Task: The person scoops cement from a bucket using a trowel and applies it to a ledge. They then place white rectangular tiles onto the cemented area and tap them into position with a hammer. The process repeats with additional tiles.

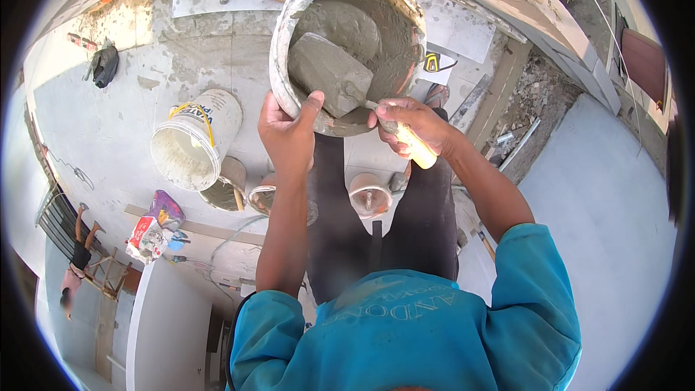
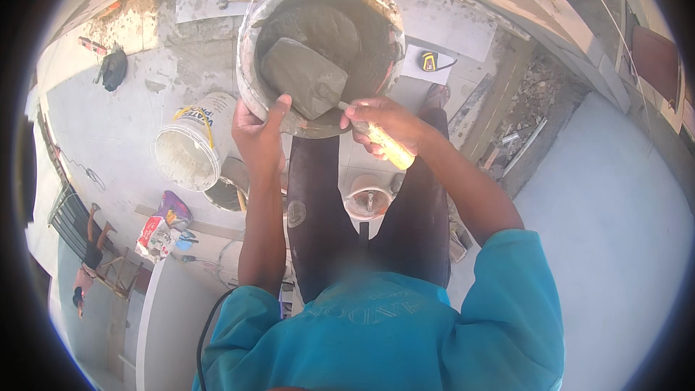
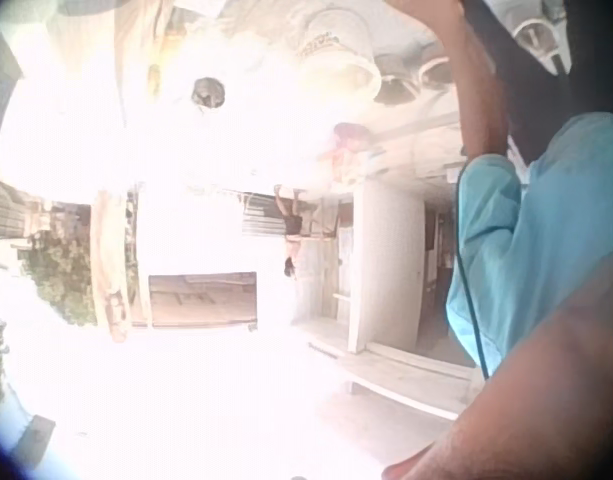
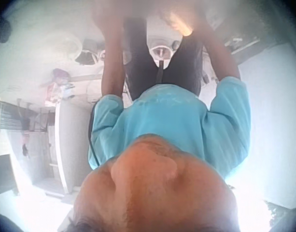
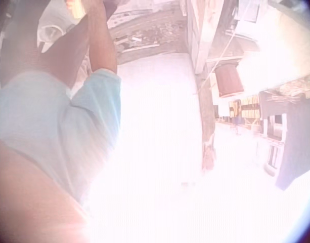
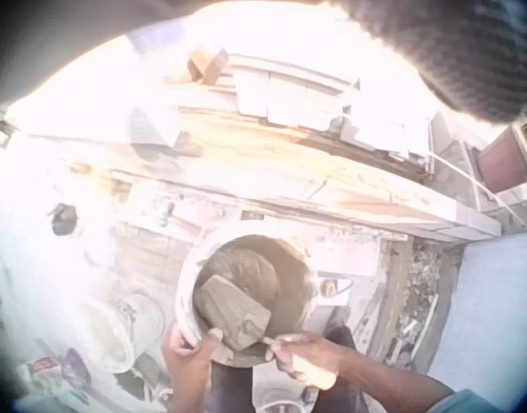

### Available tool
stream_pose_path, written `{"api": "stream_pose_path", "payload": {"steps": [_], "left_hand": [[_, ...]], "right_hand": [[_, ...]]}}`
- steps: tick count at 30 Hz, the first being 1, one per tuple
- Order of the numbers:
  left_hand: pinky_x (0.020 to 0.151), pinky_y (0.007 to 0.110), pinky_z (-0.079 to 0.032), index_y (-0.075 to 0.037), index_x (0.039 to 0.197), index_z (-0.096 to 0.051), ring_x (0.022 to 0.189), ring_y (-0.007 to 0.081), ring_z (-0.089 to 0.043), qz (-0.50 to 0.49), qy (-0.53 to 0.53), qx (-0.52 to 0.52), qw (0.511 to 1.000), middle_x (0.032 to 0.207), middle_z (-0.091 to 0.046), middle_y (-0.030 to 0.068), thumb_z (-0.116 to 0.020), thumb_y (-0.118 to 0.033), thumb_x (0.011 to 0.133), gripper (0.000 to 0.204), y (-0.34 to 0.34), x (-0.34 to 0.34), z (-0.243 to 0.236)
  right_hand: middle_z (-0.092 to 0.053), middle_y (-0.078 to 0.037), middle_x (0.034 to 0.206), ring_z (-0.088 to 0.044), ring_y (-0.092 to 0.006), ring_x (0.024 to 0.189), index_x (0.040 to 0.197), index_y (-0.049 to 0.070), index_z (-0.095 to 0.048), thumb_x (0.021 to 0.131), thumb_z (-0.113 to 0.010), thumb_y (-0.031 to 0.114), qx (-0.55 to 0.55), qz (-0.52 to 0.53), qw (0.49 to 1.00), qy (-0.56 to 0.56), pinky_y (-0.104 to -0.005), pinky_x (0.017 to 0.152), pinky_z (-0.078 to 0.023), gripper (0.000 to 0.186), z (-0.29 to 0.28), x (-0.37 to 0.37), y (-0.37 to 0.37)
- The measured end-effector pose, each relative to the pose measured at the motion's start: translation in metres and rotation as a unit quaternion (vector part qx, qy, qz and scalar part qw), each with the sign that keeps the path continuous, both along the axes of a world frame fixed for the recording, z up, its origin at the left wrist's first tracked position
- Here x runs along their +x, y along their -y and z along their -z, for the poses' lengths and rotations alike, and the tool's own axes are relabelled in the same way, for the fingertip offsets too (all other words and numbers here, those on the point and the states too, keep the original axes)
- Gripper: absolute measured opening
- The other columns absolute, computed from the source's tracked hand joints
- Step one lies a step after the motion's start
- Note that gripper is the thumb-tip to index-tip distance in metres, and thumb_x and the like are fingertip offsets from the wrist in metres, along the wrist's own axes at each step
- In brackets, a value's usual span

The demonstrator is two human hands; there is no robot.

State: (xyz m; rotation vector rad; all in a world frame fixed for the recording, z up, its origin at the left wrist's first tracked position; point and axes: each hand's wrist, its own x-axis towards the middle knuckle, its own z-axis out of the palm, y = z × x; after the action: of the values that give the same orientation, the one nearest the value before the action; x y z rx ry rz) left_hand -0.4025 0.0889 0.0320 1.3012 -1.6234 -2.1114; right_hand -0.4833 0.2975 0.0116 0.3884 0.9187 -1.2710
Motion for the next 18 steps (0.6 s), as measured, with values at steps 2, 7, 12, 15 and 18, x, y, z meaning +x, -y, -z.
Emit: {"api": "stream_pose_path", "payload": {"steps": [2,7,12,15,18], "left_hand": [[0.072,0.025,-0.051,0.000,0.114,-0.061,0.086,0.0104,-0.063,-0.046,0.014,0.042,0.998,0.102,-0.069,0.0065,-0.078,-0.007,0.090,0.031,0.046,0.018,0.013],[0.075,0.033,-0.054,-0.004,0.122,-0.057,0.100,0.0177,-0.066,-0.153,0.125,0.043,0.979,0.116,-0.064,0.0079,-0.072,-0.002,0.085,0.040,0.135,0.063,0.040],[0.082,0.045,-0.059,-0.009,0.129,-0.053,0.101,0.0196,-0.061,-0.153,0.182,0.018,0.971,0.115,-0.059,0.0083,-0.062,0.005,0.084,0.048,0.207,0.117,0.083],[0.077,0.044,-0.057,-0.007,0.126,-0.052,0.097,0.0197,-0.061,-0.146,0.180,0.004,0.973,0.113,-0.059,0.0094,-0.062,0.005,0.082,0.047,0.239,0.141,0.090],[0.066,0.035,-0.053,-0.002,0.117,-0.055,0.090,0.0199,-0.063,-0.171,0.200,0.014,0.965,0.110,-0.062,0.0119,-0.067,0.004,0.078,0.041,0.242,0.130,0.071]], "right_hand": [[-0.052,-0.003,0.067,-0.049,-0.0103,0.045,0.109,0.003,-0.060,0.101,-0.060,0.042,-0.065,0.060,0.994,0.063,-0.0268,0.040,-0.038,0.040,0.013,0.007,0.037],[-0.057,-0.004,0.077,-0.058,-0.0117,0.058,0.114,0.004,-0.059,0.102,-0.061,0.031,-0.180,0.262,0.942,-0.107,-0.0261,0.053,-0.047,0.030,0.043,-0.013,0.147],[-0.059,-0.003,0.094,-0.057,-0.0087,0.083,0.119,0.003,-0.055,0.100,-0.064,0.017,-0.061,0.422,0.801,-0.420,-0.0254,0.074,-0.047,0.025,0.106,-0.085,0.302],[-0.059,-0.008,0.103,-0.057,-0.0152,0.091,0.117,0.000,-0.056,0.097,-0.067,0.011,0.013,0.493,0.687,-0.533,-0.0339,0.079,-0.049,0.026,0.117,-0.138,0.381],[-0.061,-0.014,0.110,-0.062,-0.0286,0.097,0.116,-0.002,-0.059,0.095,-0.070,0.013,0.158,0.467,0.594,-0.635,-0.0383,0.084,-0.051,0.028,0.117,-0.161,0.433]]}}
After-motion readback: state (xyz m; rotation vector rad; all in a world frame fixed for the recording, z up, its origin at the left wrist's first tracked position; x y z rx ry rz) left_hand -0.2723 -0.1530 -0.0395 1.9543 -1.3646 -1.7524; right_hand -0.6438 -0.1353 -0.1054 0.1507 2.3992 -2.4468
